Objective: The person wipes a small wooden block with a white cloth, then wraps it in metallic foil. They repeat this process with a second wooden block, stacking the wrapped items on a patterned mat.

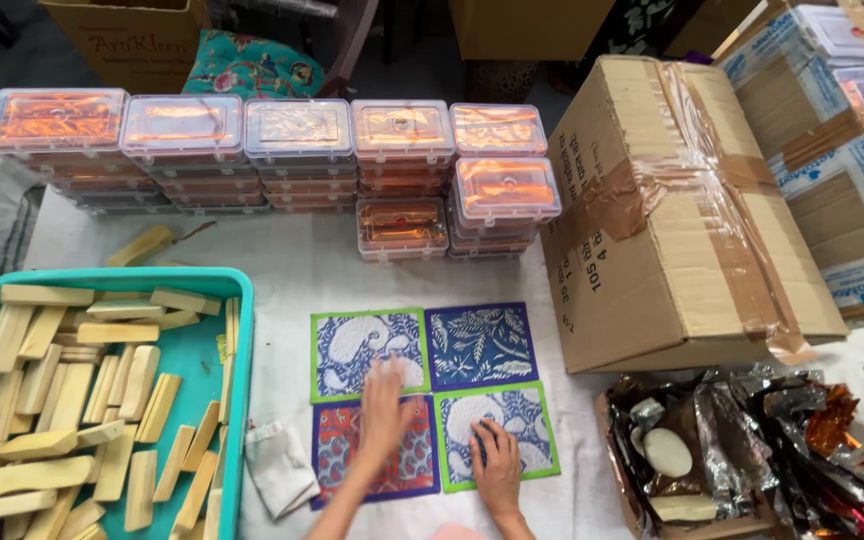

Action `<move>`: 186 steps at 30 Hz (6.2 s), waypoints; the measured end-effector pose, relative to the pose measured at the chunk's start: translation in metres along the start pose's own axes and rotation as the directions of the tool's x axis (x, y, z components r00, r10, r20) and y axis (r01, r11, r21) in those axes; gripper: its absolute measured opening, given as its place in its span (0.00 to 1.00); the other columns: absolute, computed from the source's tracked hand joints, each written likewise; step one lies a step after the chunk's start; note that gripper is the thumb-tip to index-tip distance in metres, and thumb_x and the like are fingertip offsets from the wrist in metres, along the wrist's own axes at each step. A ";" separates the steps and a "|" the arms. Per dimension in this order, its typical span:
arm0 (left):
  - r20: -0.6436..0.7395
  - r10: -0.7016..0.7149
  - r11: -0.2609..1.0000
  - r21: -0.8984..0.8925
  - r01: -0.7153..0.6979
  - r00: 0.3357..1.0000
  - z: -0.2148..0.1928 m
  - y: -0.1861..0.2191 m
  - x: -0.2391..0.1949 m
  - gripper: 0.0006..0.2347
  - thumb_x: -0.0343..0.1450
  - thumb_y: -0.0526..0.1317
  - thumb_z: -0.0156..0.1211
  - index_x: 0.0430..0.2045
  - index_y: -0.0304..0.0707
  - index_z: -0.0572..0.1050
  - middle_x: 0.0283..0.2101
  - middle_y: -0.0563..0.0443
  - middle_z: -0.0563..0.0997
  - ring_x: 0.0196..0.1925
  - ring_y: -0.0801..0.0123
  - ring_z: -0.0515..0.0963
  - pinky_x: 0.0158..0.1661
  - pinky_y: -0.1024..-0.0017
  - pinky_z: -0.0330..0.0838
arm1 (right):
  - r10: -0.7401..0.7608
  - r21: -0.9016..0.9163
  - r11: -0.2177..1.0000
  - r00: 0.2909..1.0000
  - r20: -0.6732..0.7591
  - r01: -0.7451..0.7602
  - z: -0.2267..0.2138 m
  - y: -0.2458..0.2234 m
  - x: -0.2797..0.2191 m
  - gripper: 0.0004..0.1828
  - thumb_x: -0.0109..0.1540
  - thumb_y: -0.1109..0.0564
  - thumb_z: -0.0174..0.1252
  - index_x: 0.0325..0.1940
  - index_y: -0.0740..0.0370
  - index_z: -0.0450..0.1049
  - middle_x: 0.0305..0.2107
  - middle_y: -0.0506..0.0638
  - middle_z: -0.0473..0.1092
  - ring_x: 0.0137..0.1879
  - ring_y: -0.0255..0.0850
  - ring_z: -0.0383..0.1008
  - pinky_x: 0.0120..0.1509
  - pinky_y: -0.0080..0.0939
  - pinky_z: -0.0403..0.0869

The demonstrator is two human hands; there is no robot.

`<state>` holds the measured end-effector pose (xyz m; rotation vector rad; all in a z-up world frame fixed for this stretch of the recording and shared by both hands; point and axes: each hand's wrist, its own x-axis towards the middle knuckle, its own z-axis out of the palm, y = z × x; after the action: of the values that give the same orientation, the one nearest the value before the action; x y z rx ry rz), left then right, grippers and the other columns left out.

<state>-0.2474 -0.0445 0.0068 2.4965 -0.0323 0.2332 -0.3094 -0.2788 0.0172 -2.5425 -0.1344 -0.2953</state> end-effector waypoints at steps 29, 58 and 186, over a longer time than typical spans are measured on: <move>-0.319 -0.358 0.933 -0.083 0.350 0.878 -0.102 -0.063 -0.186 0.10 0.71 0.36 0.62 0.45 0.35 0.79 0.57 0.47 0.81 0.54 0.52 0.82 0.50 0.63 0.76 | -0.128 0.007 0.992 0.987 -0.095 0.129 -0.014 -0.011 -0.004 0.15 0.64 0.55 0.59 0.56 0.56 0.76 0.53 0.50 0.71 0.57 0.50 0.70 0.61 0.49 0.71; 0.112 -0.283 0.688 -0.668 0.283 0.953 -0.022 0.119 -0.109 0.07 0.67 0.37 0.71 0.36 0.36 0.87 0.48 0.51 0.88 0.40 0.72 0.85 0.34 0.75 0.77 | 0.091 0.635 0.059 0.638 0.765 -0.770 -0.009 0.012 0.012 0.19 0.68 0.43 0.53 0.56 0.56 0.72 0.41 0.46 0.77 0.42 0.33 0.79 0.44 0.37 0.82; -0.501 -0.046 0.982 -0.183 -0.054 0.864 -0.103 0.107 -0.084 0.26 0.67 0.44 0.70 0.56 0.34 0.67 0.60 0.47 0.73 0.58 0.53 0.76 0.57 0.58 0.69 | 0.260 0.787 0.240 0.819 0.512 -0.568 -0.041 -0.060 0.054 0.35 0.55 0.65 0.67 0.67 0.57 0.69 0.58 0.49 0.71 0.43 0.30 0.75 0.34 0.28 0.73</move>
<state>-0.3550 -0.0725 0.1360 2.1721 0.1495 0.8396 -0.2737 -0.2497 0.0956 -1.3164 0.2468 0.3260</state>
